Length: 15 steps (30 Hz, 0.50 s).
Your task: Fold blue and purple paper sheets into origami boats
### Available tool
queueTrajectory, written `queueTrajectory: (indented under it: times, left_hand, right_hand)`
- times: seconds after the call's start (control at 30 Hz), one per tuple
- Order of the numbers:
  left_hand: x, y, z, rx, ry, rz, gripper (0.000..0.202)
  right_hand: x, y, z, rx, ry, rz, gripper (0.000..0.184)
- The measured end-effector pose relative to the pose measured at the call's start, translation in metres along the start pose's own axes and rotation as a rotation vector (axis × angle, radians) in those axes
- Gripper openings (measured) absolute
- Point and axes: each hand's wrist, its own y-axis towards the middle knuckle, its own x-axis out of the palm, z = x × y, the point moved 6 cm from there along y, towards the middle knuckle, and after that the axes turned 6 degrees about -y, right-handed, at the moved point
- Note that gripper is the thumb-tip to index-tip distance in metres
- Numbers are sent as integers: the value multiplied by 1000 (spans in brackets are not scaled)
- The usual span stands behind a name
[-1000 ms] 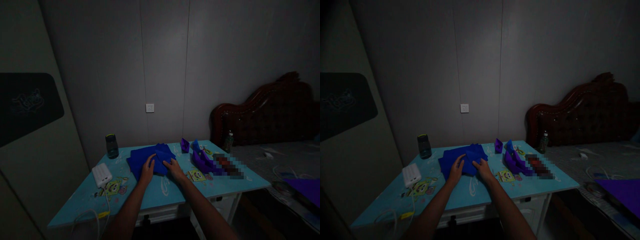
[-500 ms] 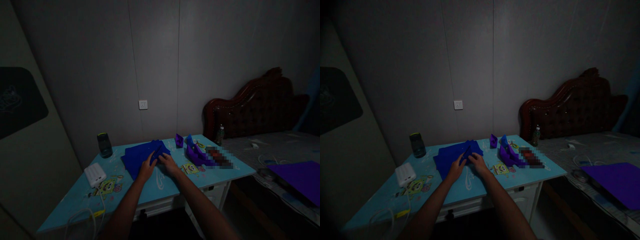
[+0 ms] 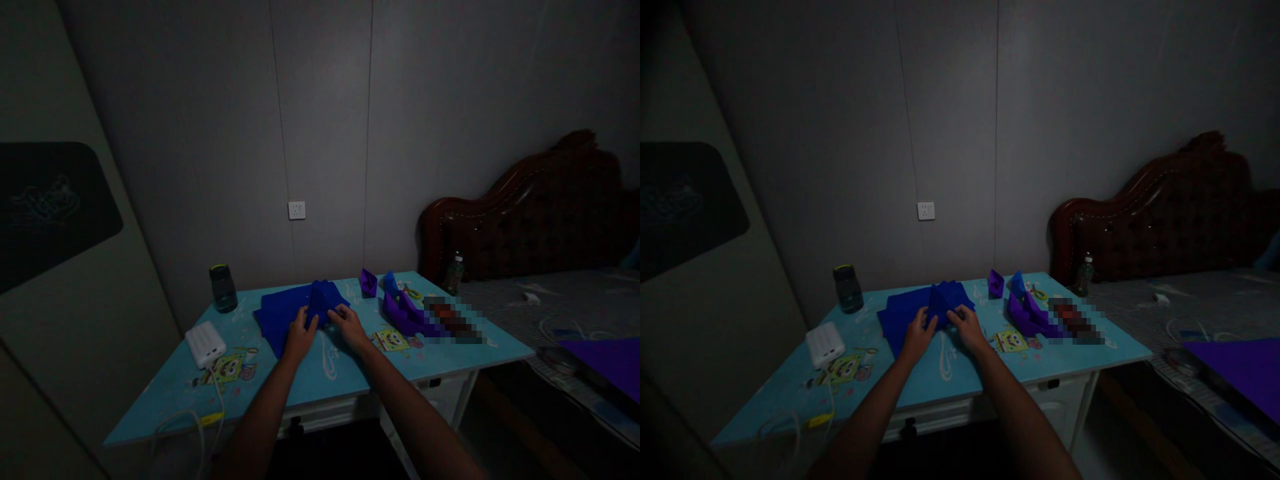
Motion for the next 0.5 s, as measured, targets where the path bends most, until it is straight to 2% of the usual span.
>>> queueTrajectory:
  times: [0.1, 0.23, 0.5]
  left_hand:
    - [-11, 3, 5, 93, 47, 115, 44]
    - [-16, 3, 6, 154, 84, 181, 40]
    - [-13, 3, -4, 130, 16, 152, 45]
  right_hand:
    - [0, -1, -2, -17, -19, -4, 34]
    - [2, -3, -5, -41, -44, -17, 30]
    - [4, -5, -6, -71, -58, -34, 27]
